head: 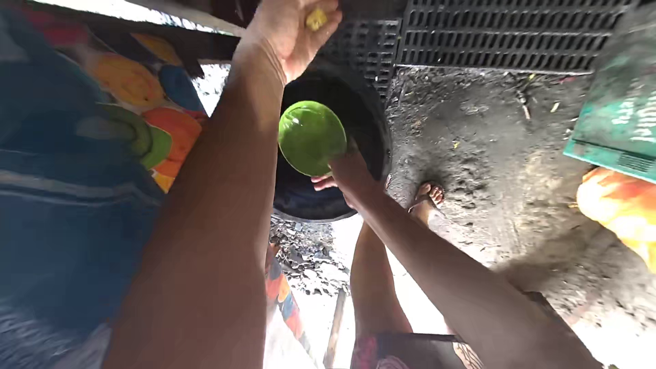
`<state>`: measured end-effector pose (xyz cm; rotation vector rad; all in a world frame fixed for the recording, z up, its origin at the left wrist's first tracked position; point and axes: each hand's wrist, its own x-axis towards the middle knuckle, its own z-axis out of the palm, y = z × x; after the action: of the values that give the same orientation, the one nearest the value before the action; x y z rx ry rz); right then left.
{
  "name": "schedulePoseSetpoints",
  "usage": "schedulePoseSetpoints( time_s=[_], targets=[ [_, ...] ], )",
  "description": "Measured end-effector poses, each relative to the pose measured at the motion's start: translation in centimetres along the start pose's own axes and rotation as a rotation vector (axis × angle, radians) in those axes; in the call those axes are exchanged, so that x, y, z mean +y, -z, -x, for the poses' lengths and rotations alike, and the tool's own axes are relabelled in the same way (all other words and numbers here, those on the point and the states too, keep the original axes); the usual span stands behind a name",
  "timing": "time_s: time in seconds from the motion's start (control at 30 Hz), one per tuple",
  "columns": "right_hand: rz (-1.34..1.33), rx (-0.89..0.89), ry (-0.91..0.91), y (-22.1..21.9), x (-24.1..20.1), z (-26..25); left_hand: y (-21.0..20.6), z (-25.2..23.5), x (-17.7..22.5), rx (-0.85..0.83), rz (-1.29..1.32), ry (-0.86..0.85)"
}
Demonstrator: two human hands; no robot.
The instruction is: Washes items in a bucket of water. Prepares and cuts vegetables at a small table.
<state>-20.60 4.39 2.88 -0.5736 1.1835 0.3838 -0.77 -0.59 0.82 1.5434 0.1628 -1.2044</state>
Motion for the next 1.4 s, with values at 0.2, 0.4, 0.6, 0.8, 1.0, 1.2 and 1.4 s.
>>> schedulePoseSetpoints(
  time_s=[0.2, 0.4, 0.6, 0.8, 1.0, 1.2, 1.4],
  targets=[
    [-0.002, 0.184, 0.445, 3.6, -4.7, 8.1, -1.4, 0.8, 0.1, 0.061, -0.084, 0.048],
    [0.442, 0.492, 0.748, 2.5, -10.7, 6.0, -3.5, 2.2, 0.1, -0.012, -0.245, 0.068],
    [0.675, 0.718, 1.016, 2.5, -11.0, 4.6, 0.2, -4.6, -4.1, -0.157, -0.371, -0.028],
    [0.577, 0.489, 0.655, 2.4, -3.4, 6.3, -2.4, -2.6, -0.2, -0.088, -0.745, 0.014],
    [1.009, 0.198, 0.045, 0.8, -0.2, -2.6, -1.8, -3.5, -0.8, -0.126, -0.772, -0.031],
    [1.026, 0.208, -0.038, 0.3, 3.0, -7.9, -2.5, -3.5, -1.1, -0.064, -0.582, -0.067],
    [0.173, 0.074, -0.063, 1.9, 1.3, -1.6, -3.1, -3.1, -1.2, 0.001, -0.731, -0.049]
  ],
)
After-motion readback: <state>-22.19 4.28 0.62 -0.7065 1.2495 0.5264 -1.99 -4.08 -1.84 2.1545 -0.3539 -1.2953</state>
